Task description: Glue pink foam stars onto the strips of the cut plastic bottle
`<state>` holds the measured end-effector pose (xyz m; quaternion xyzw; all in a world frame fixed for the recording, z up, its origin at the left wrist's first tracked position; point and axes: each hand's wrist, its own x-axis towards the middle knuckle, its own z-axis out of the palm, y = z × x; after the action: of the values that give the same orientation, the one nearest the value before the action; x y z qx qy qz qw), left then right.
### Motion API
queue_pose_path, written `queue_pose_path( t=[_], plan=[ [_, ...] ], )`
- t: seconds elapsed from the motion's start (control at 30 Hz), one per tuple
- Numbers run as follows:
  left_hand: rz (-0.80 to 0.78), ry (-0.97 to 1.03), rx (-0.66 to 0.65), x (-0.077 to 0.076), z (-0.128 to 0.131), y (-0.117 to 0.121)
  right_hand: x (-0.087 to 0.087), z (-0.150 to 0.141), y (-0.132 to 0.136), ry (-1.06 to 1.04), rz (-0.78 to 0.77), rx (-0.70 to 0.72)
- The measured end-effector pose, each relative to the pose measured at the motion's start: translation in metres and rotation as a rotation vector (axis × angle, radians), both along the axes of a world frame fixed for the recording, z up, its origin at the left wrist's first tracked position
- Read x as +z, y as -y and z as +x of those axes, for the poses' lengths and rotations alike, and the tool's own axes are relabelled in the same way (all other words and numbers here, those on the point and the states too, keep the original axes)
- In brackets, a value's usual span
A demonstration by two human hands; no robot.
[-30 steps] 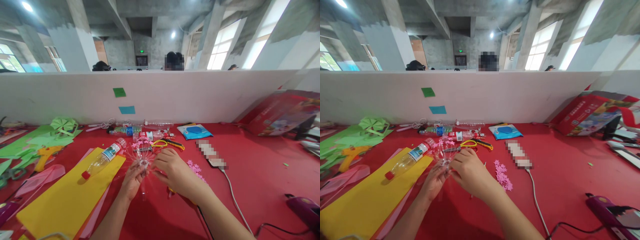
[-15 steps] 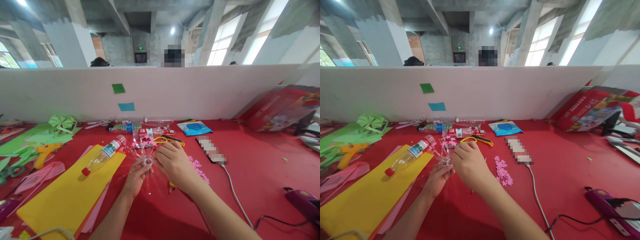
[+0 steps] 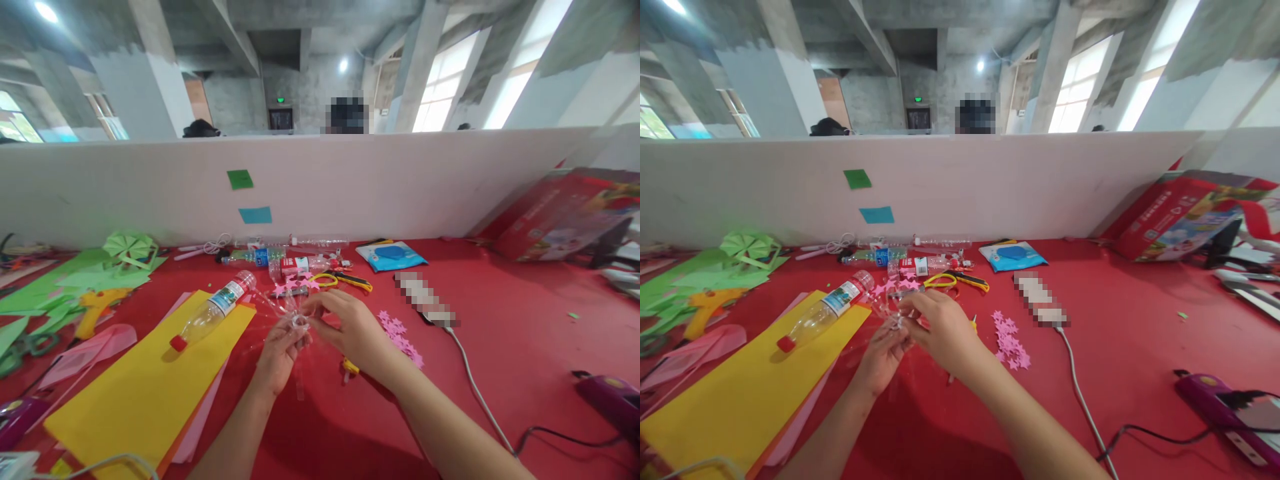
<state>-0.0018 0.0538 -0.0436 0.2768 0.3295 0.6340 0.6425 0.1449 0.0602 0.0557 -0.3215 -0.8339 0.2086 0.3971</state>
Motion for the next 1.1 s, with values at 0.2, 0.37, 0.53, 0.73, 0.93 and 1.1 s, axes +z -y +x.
queue_pose_path(
  t=[0.2, 0.37, 0.53, 0.73, 0.93, 1.1],
  plan=[
    [0.011, 0.015, 0.036, 0.001, -0.004, -0.001, -0.006, -0.007, 0.003, -0.2, -0.08, -0.023],
    [0.028, -0.002, 0.011, -0.001, -0.004, -0.002, -0.012, -0.009, 0.004, -0.173, 0.041, -0.057],
    [0.005, 0.008, 0.023, -0.002, -0.004, -0.002, -0.018, -0.011, 0.001, -0.152, 0.102, -0.074],
    [0.008, -0.001, 0.018, -0.003, -0.005, -0.003, -0.017, -0.011, 0.002, -0.154, 0.11, -0.047],
    [0.037, -0.031, 0.016, -0.003, -0.006, -0.004, -0.018, -0.01, 0.005, -0.091, 0.213, -0.041],
    [0.028, -0.016, 0.042, -0.004, -0.007, -0.004, -0.021, -0.013, 0.005, -0.078, 0.231, -0.016]
  ],
)
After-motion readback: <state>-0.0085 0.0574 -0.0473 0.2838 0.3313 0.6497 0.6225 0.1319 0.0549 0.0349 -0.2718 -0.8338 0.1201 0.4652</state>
